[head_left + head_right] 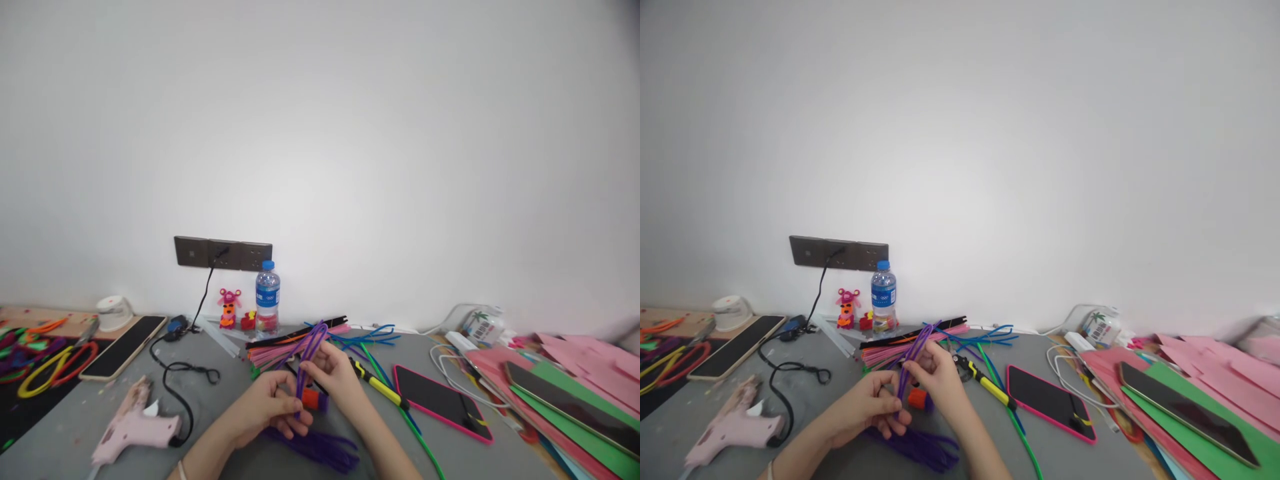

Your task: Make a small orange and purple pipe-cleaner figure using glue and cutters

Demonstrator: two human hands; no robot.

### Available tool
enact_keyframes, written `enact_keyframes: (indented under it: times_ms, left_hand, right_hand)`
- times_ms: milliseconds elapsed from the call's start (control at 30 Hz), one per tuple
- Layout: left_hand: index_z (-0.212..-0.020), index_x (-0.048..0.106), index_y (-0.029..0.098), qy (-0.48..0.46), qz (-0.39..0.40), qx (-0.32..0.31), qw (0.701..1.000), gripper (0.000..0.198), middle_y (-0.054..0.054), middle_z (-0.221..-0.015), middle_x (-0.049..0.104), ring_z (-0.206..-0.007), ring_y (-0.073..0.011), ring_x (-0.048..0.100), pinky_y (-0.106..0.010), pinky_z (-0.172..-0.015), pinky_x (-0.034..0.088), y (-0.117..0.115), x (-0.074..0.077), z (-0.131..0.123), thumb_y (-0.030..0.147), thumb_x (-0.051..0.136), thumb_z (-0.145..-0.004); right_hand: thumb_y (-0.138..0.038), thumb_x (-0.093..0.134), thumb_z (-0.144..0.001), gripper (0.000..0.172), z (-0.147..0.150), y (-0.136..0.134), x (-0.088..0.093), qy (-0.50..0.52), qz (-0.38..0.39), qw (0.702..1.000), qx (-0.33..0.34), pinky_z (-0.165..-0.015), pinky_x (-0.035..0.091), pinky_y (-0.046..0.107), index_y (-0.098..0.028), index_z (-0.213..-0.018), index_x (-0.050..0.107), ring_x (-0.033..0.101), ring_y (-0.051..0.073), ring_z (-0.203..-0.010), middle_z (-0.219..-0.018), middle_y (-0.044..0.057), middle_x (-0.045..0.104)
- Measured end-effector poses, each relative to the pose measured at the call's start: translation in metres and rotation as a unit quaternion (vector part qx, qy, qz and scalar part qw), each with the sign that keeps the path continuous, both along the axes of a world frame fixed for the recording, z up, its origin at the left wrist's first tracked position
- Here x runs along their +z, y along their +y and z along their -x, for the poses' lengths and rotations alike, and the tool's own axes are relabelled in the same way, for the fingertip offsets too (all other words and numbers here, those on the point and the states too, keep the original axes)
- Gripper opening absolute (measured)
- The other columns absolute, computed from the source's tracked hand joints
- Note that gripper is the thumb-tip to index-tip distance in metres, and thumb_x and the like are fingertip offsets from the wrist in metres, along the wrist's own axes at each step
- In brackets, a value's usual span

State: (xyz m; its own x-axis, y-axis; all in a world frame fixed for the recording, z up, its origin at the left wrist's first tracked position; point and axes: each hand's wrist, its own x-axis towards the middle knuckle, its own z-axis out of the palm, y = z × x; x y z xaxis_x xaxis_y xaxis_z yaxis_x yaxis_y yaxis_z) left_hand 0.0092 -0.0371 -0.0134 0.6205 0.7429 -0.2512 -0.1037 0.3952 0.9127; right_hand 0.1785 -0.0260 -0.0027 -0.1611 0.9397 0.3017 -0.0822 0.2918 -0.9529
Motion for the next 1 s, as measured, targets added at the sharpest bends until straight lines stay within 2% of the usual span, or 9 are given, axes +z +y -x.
enact_keyframes:
  times_ms: [100,167,267,333,433,600,800,900,1000]
  left_hand:
    - [-0.079,0.062,0.013,0.022,-0.002,-0.013,1.000,0.034,-0.009,-0.069,0.075,-0.058,-0.0163,0.069,-0.020,-0.050,0.045,0.001,-0.001,0.002,0.036,0.081,-0.063]
    - [-0.076,0.067,0.011,0.030,-0.006,-0.025,0.999,0.030,-0.009,-0.069,0.075,-0.058,-0.0150,0.069,-0.020,-0.051,0.046,0.001,0.000,0.004,0.036,0.079,-0.066]
    - [-0.075,0.070,0.010,0.037,-0.012,-0.043,0.998,0.027,-0.009,-0.069,0.075,-0.057,-0.0143,0.068,-0.020,-0.052,0.046,0.002,0.001,0.007,0.035,0.078,-0.068]
    - [-0.074,0.071,0.011,0.040,-0.008,-0.066,0.997,0.024,-0.009,-0.068,0.075,-0.057,-0.0144,0.068,-0.020,-0.051,0.046,0.000,0.002,0.009,0.033,0.079,-0.067]
    - [-0.071,0.071,0.011,0.033,0.005,-0.102,0.994,0.021,-0.009,-0.068,0.075,-0.055,-0.0144,0.068,-0.020,-0.048,0.046,-0.002,0.001,0.009,0.031,0.078,-0.067]
    - [-0.070,0.068,0.011,0.026,-0.002,-0.077,0.997,0.025,-0.009,-0.067,0.075,-0.054,-0.0143,0.068,-0.019,-0.048,0.046,-0.001,0.000,0.010,0.033,0.079,-0.066]
    - [-0.071,0.061,0.013,0.045,-0.025,-0.027,0.998,0.029,-0.010,-0.068,0.076,-0.056,-0.0148,0.069,-0.021,-0.053,0.048,0.009,0.004,0.015,0.034,0.081,-0.064]
    - [-0.072,0.056,0.015,0.058,-0.035,-0.005,0.998,0.034,-0.009,-0.068,0.076,-0.056,-0.0163,0.069,-0.023,-0.053,0.048,0.014,0.004,0.019,0.035,0.081,-0.062]
    - [-0.072,0.056,0.015,0.072,-0.061,0.071,0.993,0.037,-0.010,-0.071,0.077,-0.061,-0.0180,0.071,-0.023,-0.055,0.048,0.022,0.002,0.024,0.040,0.081,-0.061]
  right_hand:
    - [-0.042,0.076,-0.071,0.031,0.001,-0.004,0.006,-0.005,0.008,1.000,0.015,-0.043,0.040,0.021,-0.021,-0.071,0.054,0.050,0.010,-0.045,-0.058,-0.006,0.054]
    - [-0.045,0.073,-0.074,0.031,0.000,-0.007,0.010,-0.007,0.027,0.999,0.036,-0.038,0.032,0.018,-0.020,-0.074,0.055,0.040,0.006,-0.039,-0.053,-0.009,0.047]
    - [-0.053,0.065,-0.078,0.035,-0.003,-0.012,0.014,-0.034,0.103,0.985,0.132,-0.033,0.023,0.017,-0.019,-0.082,0.057,0.029,0.004,-0.033,-0.046,-0.012,0.040]
    - [-0.058,0.059,-0.081,0.040,-0.007,-0.015,0.016,-0.056,0.156,0.965,0.204,-0.032,0.023,0.016,-0.018,-0.080,0.056,0.033,0.005,-0.031,-0.044,-0.011,0.044]
    - [-0.062,0.050,-0.084,0.045,-0.013,-0.016,0.017,-0.041,0.190,0.953,0.231,-0.032,0.023,0.015,-0.019,-0.073,0.051,0.043,0.006,-0.030,-0.043,-0.007,0.052]
    - [-0.063,0.050,-0.084,0.044,-0.022,-0.009,0.017,0.046,0.162,0.972,0.161,-0.030,0.023,0.015,-0.021,-0.071,0.046,0.040,0.007,-0.026,-0.036,-0.008,0.051]
    - [-0.062,0.054,-0.081,0.044,-0.030,0.006,0.016,0.119,0.087,0.989,-0.023,-0.032,0.022,0.017,-0.022,-0.066,0.045,0.027,0.005,-0.026,-0.034,-0.013,0.034]
    - [-0.064,0.049,-0.082,0.044,-0.040,0.013,0.011,0.068,0.057,0.992,-0.090,-0.035,0.024,0.020,-0.022,-0.069,0.046,0.030,0.007,-0.029,-0.038,-0.012,0.034]
    - [-0.063,0.037,-0.086,0.042,-0.054,0.018,0.002,-0.103,0.028,0.980,-0.167,-0.045,0.037,0.025,-0.023,-0.084,0.049,0.046,0.014,-0.042,-0.051,-0.006,0.046]
